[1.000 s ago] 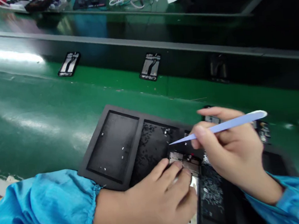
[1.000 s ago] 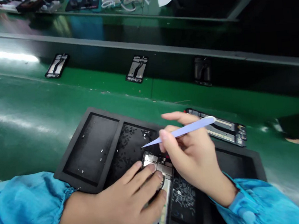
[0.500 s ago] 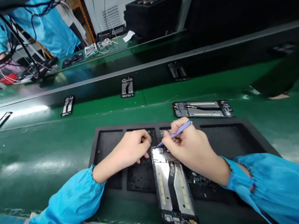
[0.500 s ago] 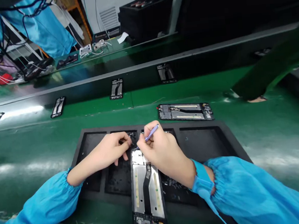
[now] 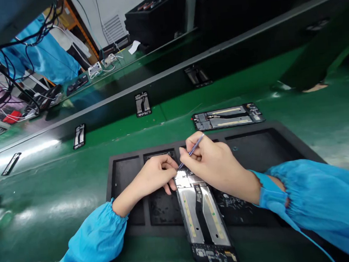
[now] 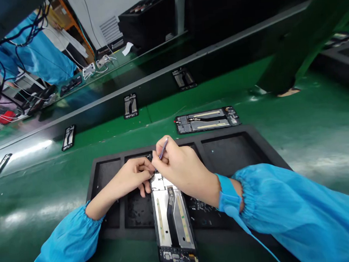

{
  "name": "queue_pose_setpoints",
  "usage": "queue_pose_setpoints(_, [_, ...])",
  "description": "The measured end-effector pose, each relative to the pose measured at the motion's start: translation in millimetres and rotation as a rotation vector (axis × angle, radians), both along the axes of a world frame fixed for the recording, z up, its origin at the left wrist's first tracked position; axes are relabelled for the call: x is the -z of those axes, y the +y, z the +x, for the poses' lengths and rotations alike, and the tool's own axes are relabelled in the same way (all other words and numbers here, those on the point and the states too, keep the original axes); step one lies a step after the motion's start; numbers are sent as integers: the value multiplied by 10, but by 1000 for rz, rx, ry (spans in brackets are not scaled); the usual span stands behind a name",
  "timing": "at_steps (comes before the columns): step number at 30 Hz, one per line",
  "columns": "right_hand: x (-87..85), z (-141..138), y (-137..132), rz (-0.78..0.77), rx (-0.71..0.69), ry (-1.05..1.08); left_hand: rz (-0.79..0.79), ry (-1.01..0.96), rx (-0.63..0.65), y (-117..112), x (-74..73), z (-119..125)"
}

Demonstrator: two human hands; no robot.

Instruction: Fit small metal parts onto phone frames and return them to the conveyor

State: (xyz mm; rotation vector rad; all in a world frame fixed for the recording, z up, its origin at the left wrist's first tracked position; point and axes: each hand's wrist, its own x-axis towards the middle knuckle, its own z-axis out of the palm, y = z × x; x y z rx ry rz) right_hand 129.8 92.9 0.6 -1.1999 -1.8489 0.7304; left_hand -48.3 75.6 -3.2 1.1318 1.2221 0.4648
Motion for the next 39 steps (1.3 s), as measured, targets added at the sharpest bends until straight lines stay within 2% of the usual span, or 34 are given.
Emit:
queue_pose_setpoints(14, [29,71,60,-81,-103,-46,-34,-27,-22,15,10,8])
queue_pose_setpoints(19, [73,173,138,-6,-305,-7,-36,-35,-13,25,24,-8])
queue_pose_setpoints(22, [82,205,175,23,-355,2,-44,-29,-13,31,25,-11])
queue_pose_setpoints(28, [95,183,161,-20,-298,2,-42,-45,-6,39,18,-7])
queue_pose_setpoints(32, [46,175,131,-72,-244,3,-52,-41,-18,38,12,5])
queue_pose_setpoints(36, [-63,191,168,-94,-76,74,-69,-33,-35,42,28,11])
queue_pose_setpoints(39, [-107,202,242,-178,10,175,-82,-31,-44,47,38,18])
